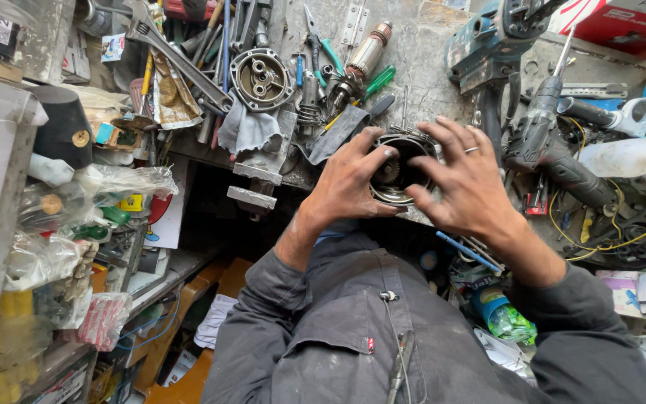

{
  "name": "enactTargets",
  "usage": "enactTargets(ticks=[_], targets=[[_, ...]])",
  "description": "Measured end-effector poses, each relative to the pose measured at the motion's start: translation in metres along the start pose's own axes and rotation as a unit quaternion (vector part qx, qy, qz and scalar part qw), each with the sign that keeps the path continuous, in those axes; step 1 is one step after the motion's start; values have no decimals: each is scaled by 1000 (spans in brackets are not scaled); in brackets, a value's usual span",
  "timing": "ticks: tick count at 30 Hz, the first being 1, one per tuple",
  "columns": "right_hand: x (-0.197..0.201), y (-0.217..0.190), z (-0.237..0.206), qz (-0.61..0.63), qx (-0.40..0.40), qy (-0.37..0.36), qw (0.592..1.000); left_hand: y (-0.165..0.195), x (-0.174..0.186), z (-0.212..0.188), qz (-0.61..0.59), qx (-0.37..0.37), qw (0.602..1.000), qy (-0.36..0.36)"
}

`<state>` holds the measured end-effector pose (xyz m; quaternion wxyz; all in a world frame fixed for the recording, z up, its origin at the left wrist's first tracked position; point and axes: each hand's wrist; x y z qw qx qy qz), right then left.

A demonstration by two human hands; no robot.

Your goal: The person works at a cluttered repair bench on the gearhead housing of a power tool. They pick up the housing, fit a gear assembly into it, tap and press parts into place with a hammer and by hand, turn the assembly over, and set it down among wrenches and other tools on the bench.

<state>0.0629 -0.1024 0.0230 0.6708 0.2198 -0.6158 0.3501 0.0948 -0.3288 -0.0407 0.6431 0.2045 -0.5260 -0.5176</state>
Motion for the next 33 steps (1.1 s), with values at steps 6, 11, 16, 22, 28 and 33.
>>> enactTargets(ticks=[6,11,16,22,28,33], targets=[[5,-11,12,-133,-22,-173,976,9,-18,-2,37,-31,999,10],[14,-12,1,-106,3,-125,986,13,-23,-5,45,-35,998,-2],[27,-32,-32,58,-90,-3,994,19,-23,-7,45,-38,998,-6],[-2,-39,-30,91,-126,-55,986,22,-31,-10,59,-45,997,-6],[-27,-24,-27,87,-180,-189,961,24,-38,-15,74,-31,997,16],[-50,-10,-30,250,-237,-249,905,29,-41,-17,83,-50,995,27]])
Point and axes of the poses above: each hand's wrist, its own z-axis towards the middle knuckle, its own x-axis out of the back of the hand, y = z × x, and after that the axes turned 7 degrees about -z, right-handed
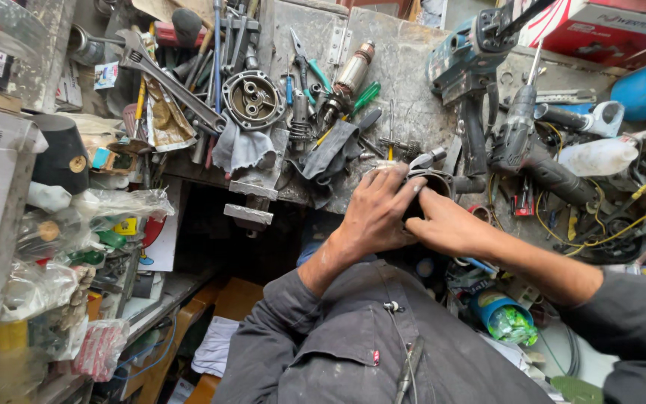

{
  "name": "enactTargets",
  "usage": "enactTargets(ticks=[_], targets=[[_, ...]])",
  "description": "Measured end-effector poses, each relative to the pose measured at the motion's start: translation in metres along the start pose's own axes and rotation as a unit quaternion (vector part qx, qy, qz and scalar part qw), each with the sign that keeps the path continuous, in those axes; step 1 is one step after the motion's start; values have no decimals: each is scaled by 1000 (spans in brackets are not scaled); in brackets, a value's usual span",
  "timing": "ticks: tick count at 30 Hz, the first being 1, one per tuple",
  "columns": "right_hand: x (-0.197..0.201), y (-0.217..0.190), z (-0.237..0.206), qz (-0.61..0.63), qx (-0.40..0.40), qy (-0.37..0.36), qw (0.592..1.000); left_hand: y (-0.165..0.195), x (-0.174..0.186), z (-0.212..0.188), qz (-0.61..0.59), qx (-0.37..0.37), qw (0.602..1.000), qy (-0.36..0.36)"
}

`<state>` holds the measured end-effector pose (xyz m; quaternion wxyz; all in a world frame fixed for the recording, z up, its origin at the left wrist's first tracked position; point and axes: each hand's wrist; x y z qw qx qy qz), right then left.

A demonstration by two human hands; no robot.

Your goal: The person works at a cluttered repair bench on the gearhead housing of a power tool. They pick up the housing, fit a gear assembly into it, tap and press parts into place with a hammer and by hand, turn the assembly over, and set it down among wrenches and other tools on the bench.

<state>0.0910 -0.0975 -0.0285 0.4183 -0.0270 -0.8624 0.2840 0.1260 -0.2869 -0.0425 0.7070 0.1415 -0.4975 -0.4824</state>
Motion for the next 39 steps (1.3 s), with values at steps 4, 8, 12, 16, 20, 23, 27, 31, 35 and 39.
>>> enactTargets(ticks=[4,8,12,16,20,23,27,31,35,39], targets=[[-14,15,6,241,-131,-46,961,7,-3,-3,-1,7,1000,-12],[-23,24,10,347,-79,-49,933,7,-4,-5,-9,2,1000,-5],[-30,21,9,341,-167,-37,925,3,-3,-8,-9,-9,1000,-17],[-30,16,8,330,-131,-20,935,-1,-3,-8,-12,-25,1000,-12],[-30,18,5,282,-138,-1,949,-3,-4,-6,-18,-24,999,-13],[-33,23,4,206,-135,18,969,-4,-4,-6,-16,-26,999,-10],[-33,30,9,117,-145,8,982,-8,-3,-5,-20,-28,999,-13],[-31,28,11,107,-158,-8,982,-9,-3,-6,-19,-29,999,-22],[-24,19,14,133,-156,-29,978,-11,-2,-6,-17,-31,999,-18],[-18,11,18,182,-167,-68,967,-13,0,-5,-20,-32,999,-15]])
Point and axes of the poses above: each hand's wrist, its own z-axis towards the middle knuckle, its own x-axis out of the back of the hand, y = z × x, and after that the axes turned 7 degrees about -z, right-handed
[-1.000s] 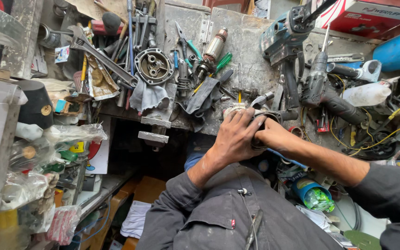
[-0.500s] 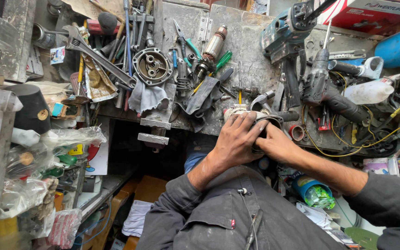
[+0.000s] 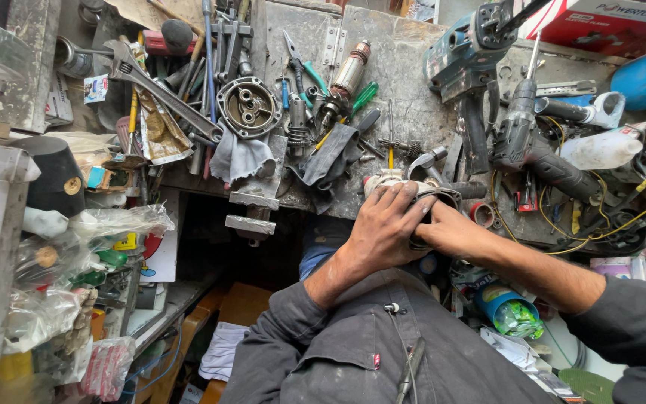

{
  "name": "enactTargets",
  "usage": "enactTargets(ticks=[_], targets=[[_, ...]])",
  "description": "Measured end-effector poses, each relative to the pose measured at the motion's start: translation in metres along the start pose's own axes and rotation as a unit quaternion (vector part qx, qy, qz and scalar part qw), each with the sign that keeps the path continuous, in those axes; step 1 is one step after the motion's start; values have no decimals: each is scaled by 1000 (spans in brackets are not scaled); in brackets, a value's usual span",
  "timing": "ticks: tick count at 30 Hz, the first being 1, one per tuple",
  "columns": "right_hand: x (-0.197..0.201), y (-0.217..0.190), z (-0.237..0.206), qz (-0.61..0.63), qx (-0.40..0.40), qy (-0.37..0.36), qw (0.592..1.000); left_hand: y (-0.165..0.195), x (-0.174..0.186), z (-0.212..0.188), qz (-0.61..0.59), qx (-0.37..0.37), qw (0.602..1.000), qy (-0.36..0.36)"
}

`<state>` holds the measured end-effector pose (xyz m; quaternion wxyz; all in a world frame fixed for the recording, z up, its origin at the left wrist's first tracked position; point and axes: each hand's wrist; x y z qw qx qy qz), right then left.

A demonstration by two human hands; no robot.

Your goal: The person works at a cluttered repair bench on the gearhead housing of a power tool. They pick up the housing, fit a gear assembly into it, tap and press parts into place with a hammer and by hand, turn the assembly over, and set it down among wrenches and other tools on the bench.

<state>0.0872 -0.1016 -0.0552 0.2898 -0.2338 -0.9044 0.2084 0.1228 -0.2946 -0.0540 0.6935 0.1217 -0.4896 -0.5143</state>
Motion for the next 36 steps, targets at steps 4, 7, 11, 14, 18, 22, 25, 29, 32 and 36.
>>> enactTargets(ticks=[4,7,11,14,18,22,25,29,32,36], targets=[[-1,-3,0,54,18,-8,998,-1,2,0,-1,8,1000,-7],[-5,0,1,106,32,11,994,-1,2,0,0,16,1000,-9],[-10,8,1,101,27,23,994,-1,0,-1,3,5,1000,-2],[-10,15,4,119,54,14,991,-1,-2,-1,3,2,1000,-1],[-11,21,11,122,69,-15,990,-1,-2,-2,-2,9,1000,-5],[-13,23,11,149,28,-2,988,1,0,-3,3,6,1000,-14],[-12,17,8,143,31,-5,989,1,1,-3,1,9,1000,-8],[-11,4,4,132,37,-7,990,0,4,-3,-7,18,1000,-8],[-11,0,1,141,35,0,989,-1,6,-3,-10,17,1000,-6],[-11,3,0,140,38,-7,989,0,5,-2,-8,15,1000,-10]])
Point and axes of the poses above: each hand's wrist, its own z-axis towards the middle knuckle, its own x-axis out of the back of the hand, y = z × x, and after that the axes turned 7 degrees about -z, right-handed
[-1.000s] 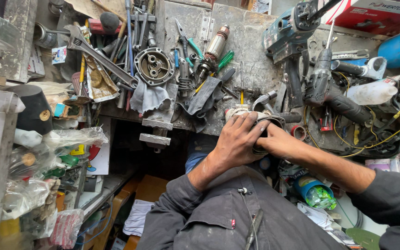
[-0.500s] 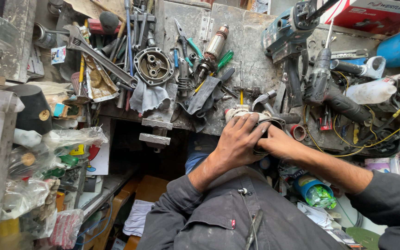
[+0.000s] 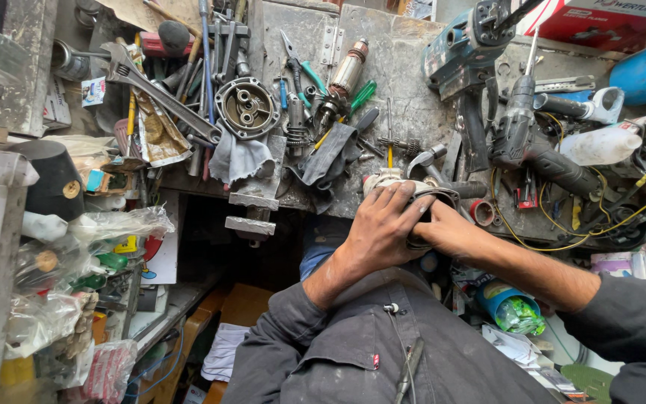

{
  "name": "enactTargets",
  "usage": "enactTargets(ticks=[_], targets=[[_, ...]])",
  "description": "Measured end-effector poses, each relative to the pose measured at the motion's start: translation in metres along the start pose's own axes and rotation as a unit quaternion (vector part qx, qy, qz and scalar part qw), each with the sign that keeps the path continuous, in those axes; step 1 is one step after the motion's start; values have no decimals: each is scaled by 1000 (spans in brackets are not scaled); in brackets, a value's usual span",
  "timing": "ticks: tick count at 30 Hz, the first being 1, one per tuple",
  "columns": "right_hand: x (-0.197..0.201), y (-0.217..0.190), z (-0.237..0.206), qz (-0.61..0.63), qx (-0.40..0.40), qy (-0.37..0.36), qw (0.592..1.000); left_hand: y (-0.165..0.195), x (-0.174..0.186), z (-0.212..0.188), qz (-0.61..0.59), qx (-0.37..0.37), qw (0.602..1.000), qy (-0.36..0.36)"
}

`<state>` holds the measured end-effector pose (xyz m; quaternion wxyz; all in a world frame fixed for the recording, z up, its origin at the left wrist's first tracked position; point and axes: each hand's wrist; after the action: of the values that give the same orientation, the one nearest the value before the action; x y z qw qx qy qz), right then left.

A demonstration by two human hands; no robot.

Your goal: The person works at a cluttered repair bench on the gearhead housing of a power tool. They pick up the housing, fit a gear assembly into it, tap and press parts into place with a hammer and by hand, turn the assembly over, and set it down among wrenches and other tools on the bench.

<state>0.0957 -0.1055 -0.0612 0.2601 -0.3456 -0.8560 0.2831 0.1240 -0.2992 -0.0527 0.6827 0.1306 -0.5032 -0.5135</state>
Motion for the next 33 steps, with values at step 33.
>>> enactTargets(ticks=[33], targets=[[9,2,1,-201,-7,60,978,-3,-3,6,-13,8,1000,1]])
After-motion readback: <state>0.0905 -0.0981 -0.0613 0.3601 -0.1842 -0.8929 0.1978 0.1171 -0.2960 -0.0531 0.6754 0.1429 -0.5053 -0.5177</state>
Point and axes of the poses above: each hand's wrist, its own z-axis towards the middle knuckle, its own x-axis out of the back of the hand, y = z × x, and after that the axes turned 7 degrees about -z, right-handed
